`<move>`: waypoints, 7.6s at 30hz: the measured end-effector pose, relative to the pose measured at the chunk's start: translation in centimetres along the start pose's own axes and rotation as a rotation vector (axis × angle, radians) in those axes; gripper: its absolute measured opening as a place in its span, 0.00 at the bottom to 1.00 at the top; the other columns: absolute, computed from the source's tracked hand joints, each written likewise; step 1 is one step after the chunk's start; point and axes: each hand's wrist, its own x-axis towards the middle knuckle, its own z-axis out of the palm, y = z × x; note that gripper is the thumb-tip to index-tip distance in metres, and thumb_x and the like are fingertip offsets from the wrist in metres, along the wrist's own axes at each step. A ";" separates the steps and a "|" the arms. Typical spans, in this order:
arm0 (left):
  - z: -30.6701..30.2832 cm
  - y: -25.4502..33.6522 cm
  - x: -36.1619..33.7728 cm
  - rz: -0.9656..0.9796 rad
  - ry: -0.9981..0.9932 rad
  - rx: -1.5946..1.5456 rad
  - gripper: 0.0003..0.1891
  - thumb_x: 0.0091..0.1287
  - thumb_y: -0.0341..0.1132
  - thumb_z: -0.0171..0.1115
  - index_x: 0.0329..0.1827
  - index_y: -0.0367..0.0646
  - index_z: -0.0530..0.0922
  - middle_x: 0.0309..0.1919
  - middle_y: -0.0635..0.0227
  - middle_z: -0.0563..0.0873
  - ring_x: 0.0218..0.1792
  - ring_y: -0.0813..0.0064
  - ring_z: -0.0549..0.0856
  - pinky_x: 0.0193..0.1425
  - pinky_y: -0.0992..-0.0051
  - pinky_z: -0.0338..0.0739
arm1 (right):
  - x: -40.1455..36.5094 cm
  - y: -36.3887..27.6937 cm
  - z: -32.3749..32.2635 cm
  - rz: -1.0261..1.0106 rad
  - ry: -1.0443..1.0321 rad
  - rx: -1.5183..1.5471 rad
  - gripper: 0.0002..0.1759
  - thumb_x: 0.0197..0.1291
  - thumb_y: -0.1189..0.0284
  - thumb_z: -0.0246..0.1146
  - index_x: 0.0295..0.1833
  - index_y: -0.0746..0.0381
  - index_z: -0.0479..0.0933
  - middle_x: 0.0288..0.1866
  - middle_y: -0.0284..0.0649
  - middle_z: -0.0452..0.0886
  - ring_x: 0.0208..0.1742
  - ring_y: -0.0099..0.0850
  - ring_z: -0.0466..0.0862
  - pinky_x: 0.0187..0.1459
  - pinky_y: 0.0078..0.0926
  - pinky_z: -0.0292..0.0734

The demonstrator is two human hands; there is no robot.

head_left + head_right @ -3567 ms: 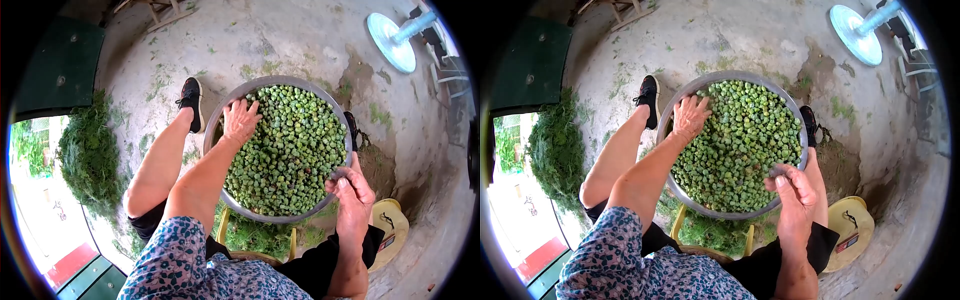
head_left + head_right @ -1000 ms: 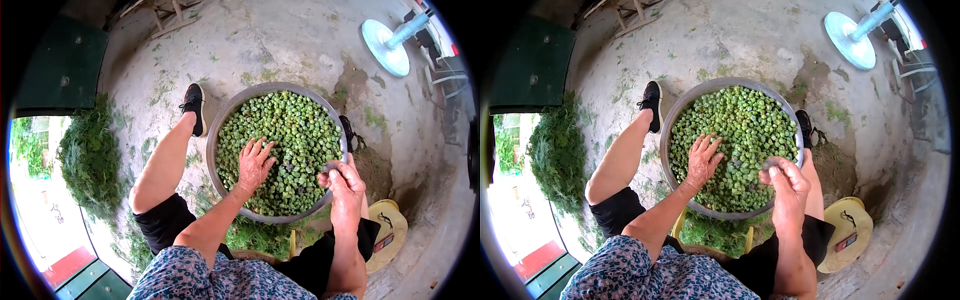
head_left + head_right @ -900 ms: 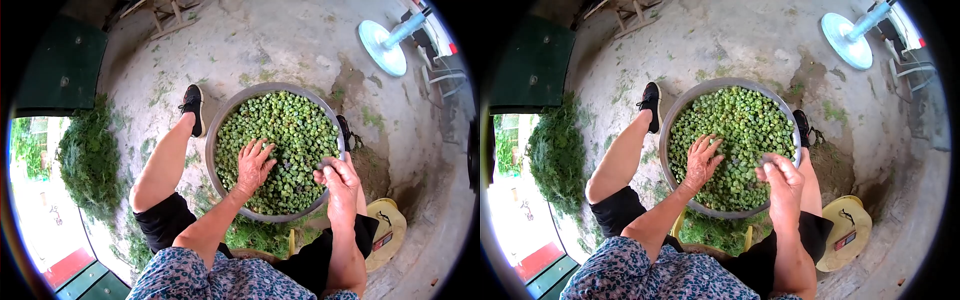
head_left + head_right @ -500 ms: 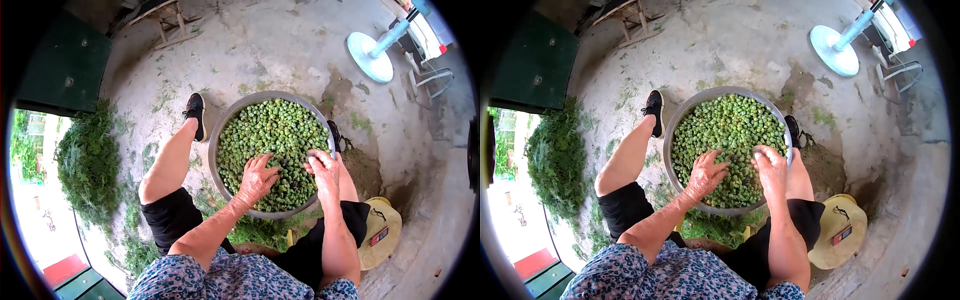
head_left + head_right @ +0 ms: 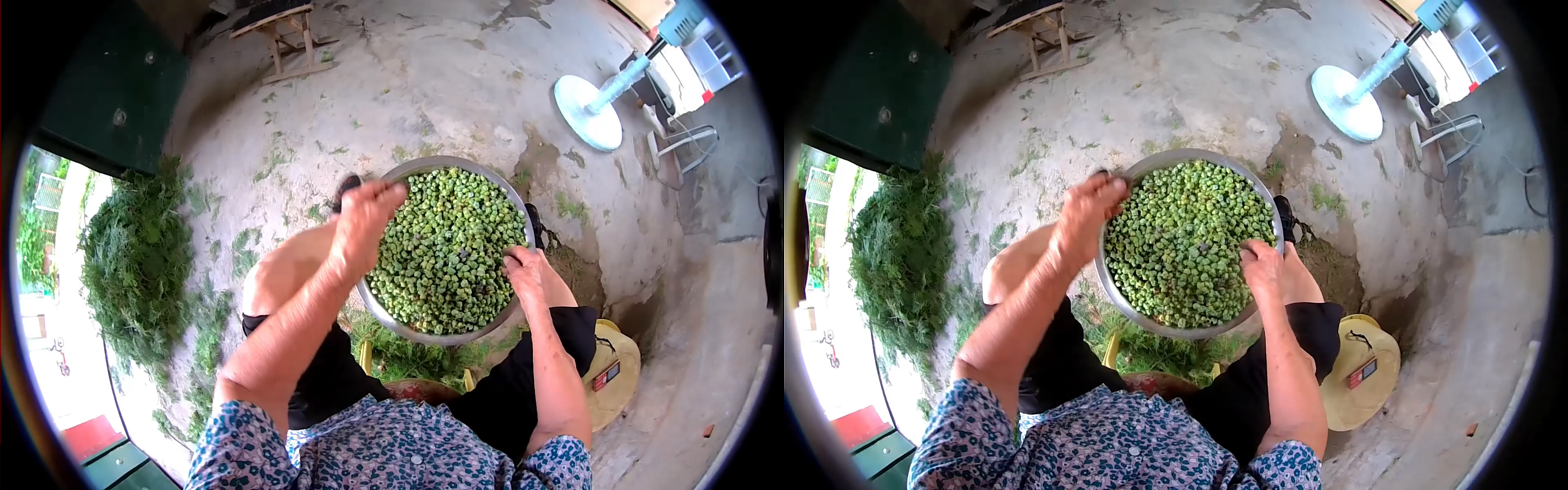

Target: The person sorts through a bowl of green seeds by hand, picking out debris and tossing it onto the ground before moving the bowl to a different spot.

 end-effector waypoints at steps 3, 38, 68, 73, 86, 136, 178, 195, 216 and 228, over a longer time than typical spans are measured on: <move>-0.5 2.9 3.2 -0.017 0.019 -0.245 0.14 0.67 0.34 0.57 0.50 0.35 0.78 0.40 0.66 0.83 0.42 0.76 0.80 0.49 0.78 0.73 | 1.0 -0.7 1.6 -0.253 -0.063 -0.253 0.09 0.52 0.76 0.61 0.41 0.62 0.79 0.38 0.49 0.81 0.38 0.48 0.80 0.42 0.38 0.75; -3.8 7.2 9.2 -0.152 0.189 -0.974 0.06 0.66 0.30 0.56 0.40 0.36 0.77 0.32 0.65 0.83 0.33 0.74 0.81 0.41 0.75 0.75 | 2.2 -4.9 16.2 -0.268 -0.003 -0.278 0.07 0.57 0.76 0.60 0.39 0.59 0.83 0.39 0.41 0.82 0.40 0.33 0.79 0.52 0.33 0.66; -4.8 6.8 9.6 -0.126 0.208 -0.995 0.08 0.67 0.31 0.55 0.42 0.36 0.76 0.33 0.66 0.82 0.34 0.75 0.79 0.44 0.75 0.73 | 10.2 -4.4 16.9 0.316 -0.013 0.859 0.01 0.61 0.78 0.59 0.38 0.65 0.75 0.33 0.36 0.79 0.37 0.30 0.82 0.40 0.26 0.78; -4.8 6.8 9.4 -0.134 0.192 -0.995 0.08 0.68 0.32 0.55 0.43 0.36 0.76 0.37 0.64 0.83 0.38 0.73 0.81 0.47 0.75 0.74 | 9.3 -6.0 17.1 0.300 -0.011 0.949 0.02 0.62 0.81 0.57 0.40 0.67 0.73 0.33 0.40 0.79 0.36 0.31 0.83 0.38 0.28 0.82; -7.4 7.4 10.0 -0.139 0.291 -1.026 0.09 0.68 0.31 0.55 0.46 0.34 0.76 0.40 0.61 0.83 0.41 0.70 0.81 0.47 0.72 0.77 | 9.3 -2.4 17.2 0.078 0.109 0.010 0.07 0.57 0.73 0.55 0.38 0.66 0.70 0.29 0.44 0.76 0.29 0.34 0.76 0.36 0.34 0.74; 3.4 4.8 2.2 0.443 -0.241 0.254 0.09 0.50 0.26 0.56 0.35 0.36 0.79 0.37 0.54 0.80 0.47 0.59 0.79 0.54 0.66 0.71 | 9.5 -10.4 33.9 -0.727 -0.449 -0.635 0.03 0.46 0.70 0.67 0.29 0.56 0.82 0.36 0.35 0.77 0.46 0.39 0.73 0.47 0.39 0.70; 6.0 2.8 0.0 0.938 -0.280 0.696 0.08 0.46 0.37 0.58 0.23 0.43 0.81 0.28 0.66 0.79 0.37 0.66 0.77 0.43 0.68 0.66 | 2.5 -28.9 20.9 -0.498 -1.442 0.506 0.39 0.46 0.53 0.71 0.59 0.68 0.71 0.60 0.49 0.72 0.65 0.38 0.68 0.67 0.36 0.57; 8.1 0.2 -0.1 0.994 -0.213 0.678 0.03 0.42 0.34 0.60 0.17 0.46 0.78 0.20 0.72 0.75 0.30 0.68 0.75 0.37 0.68 0.65 | 5.0 -27.5 21.9 -0.522 -0.915 0.580 0.12 0.59 0.69 0.65 0.47 0.61 0.79 0.45 0.38 0.80 0.50 0.27 0.78 0.47 0.22 0.76; 9.0 -0.9 -0.6 0.926 -0.157 0.680 0.01 0.42 0.31 0.62 0.18 0.47 0.78 0.18 0.74 0.75 0.28 0.70 0.77 0.32 0.69 0.67 | 4.2 -28.8 21.6 -0.174 -0.952 0.768 0.08 0.58 0.72 0.65 0.39 0.66 0.79 0.42 0.38 0.81 0.43 0.22 0.79 0.46 0.21 0.74; 8.5 -0.8 -1.1 0.763 -0.235 0.653 0.03 0.45 0.33 0.60 0.21 0.46 0.80 0.23 0.71 0.78 0.31 0.70 0.79 0.33 0.69 0.70 | 11.4 -22.6 20.4 -0.331 -0.202 0.493 0.11 0.62 0.83 0.55 0.47 0.66 0.78 0.38 0.38 0.84 0.38 0.23 0.83 0.42 0.19 0.78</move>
